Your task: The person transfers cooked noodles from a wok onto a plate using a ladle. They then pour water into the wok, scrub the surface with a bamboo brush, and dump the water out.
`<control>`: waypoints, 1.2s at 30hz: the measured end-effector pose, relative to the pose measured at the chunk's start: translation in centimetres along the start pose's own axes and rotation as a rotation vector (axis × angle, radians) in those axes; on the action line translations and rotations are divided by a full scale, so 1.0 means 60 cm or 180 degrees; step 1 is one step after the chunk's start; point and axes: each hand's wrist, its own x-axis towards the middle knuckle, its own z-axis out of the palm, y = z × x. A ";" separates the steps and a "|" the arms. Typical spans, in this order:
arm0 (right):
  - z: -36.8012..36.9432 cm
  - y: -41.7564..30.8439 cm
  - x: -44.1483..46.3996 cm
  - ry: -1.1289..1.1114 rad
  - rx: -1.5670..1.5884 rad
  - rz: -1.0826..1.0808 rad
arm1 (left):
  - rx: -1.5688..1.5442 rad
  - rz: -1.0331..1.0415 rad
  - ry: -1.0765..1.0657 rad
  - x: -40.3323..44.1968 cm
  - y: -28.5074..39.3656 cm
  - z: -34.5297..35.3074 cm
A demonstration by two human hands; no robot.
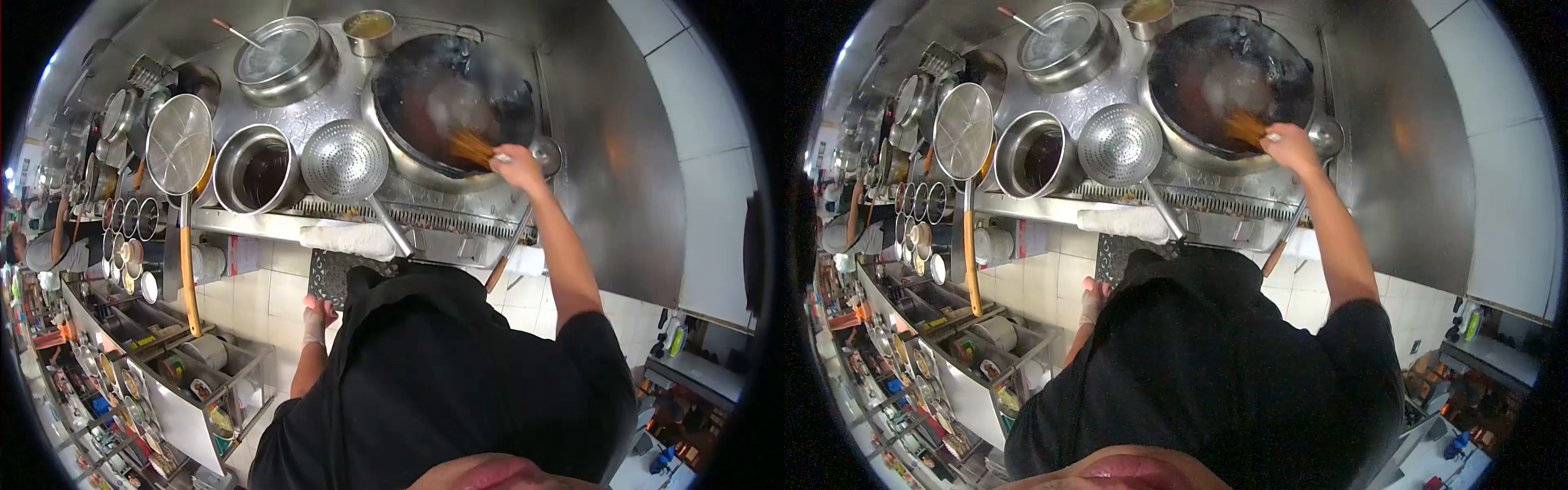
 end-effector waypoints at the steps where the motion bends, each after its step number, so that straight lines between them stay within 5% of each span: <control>1: 0.027 -0.004 0.053 -0.0094 -0.0228 -0.0005 | -0.0079 0.0034 -0.0050 -0.006 -0.006 -0.004; 5: 0.106 -0.067 0.227 0.1040 -0.0266 0.0717 | -0.0292 0.0193 -0.0234 -0.041 -0.028 -0.014; 7: 0.129 -0.125 0.246 0.0853 0.0035 0.1077 | -0.0230 0.0299 -0.0309 -0.065 -0.028 -0.030; 11: 0.116 -0.117 0.166 0.0106 -0.0122 -0.0448 | -0.0925 0.0298 0.0039 -0.061 -0.074 -0.085; 13: 0.064 -0.057 0.136 -0.0458 -0.0049 -0.0454 | -0.1184 0.0452 -0.0118 -0.074 -0.115 -0.104; 14: 0.025 -0.042 0.140 -0.0525 -0.0288 -0.0087 | -0.1273 0.0510 -0.0179 -0.090 -0.141 -0.125; 15: -0.003 -0.036 0.152 -0.0568 -0.0516 0.0293 | -0.0952 -0.0162 0.0730 -0.054 -0.180 -0.149; 17: -0.003 -0.026 0.208 0.0194 -0.0440 0.0814 | -0.1171 0.0451 -0.0095 -0.029 -0.265 -0.194; 18: 0.012 -0.041 0.223 0.0578 -0.0348 0.0870 | -0.0321 0.0508 0.0104 -0.030 -0.270 -0.204; 20: 0.078 -0.097 0.245 0.1006 -0.0152 0.0916 | 0.1353 0.0615 0.0528 -0.034 -0.271 -0.214; 24: 0.127 -0.152 0.183 0.0338 0.0161 -0.0026 | -0.1296 0.0216 -0.0021 -0.059 -0.151 -0.152; 26: 0.071 -0.129 0.142 -0.0330 0.0448 -0.0488 | -0.1227 0.0506 -0.0196 -0.067 -0.098 -0.133; 27: 0.059 -0.092 0.156 -0.0723 0.0256 -0.0107 | -0.1189 0.0649 -0.0273 -0.072 -0.079 -0.127; 31: 0.031 -0.117 0.194 0.0618 -0.0369 0.0682 | -0.0710 0.0300 0.0112 -0.094 -0.056 -0.090; 33: 0.127 -0.102 0.255 0.1213 -0.0172 0.0789 | -0.0567 0.0040 0.0313 -0.072 -0.076 -0.099; 36: 0.144 -0.170 0.227 0.0701 -0.0154 0.0358 | -0.0185 0.0427 0.0103 -0.117 -0.059 -0.094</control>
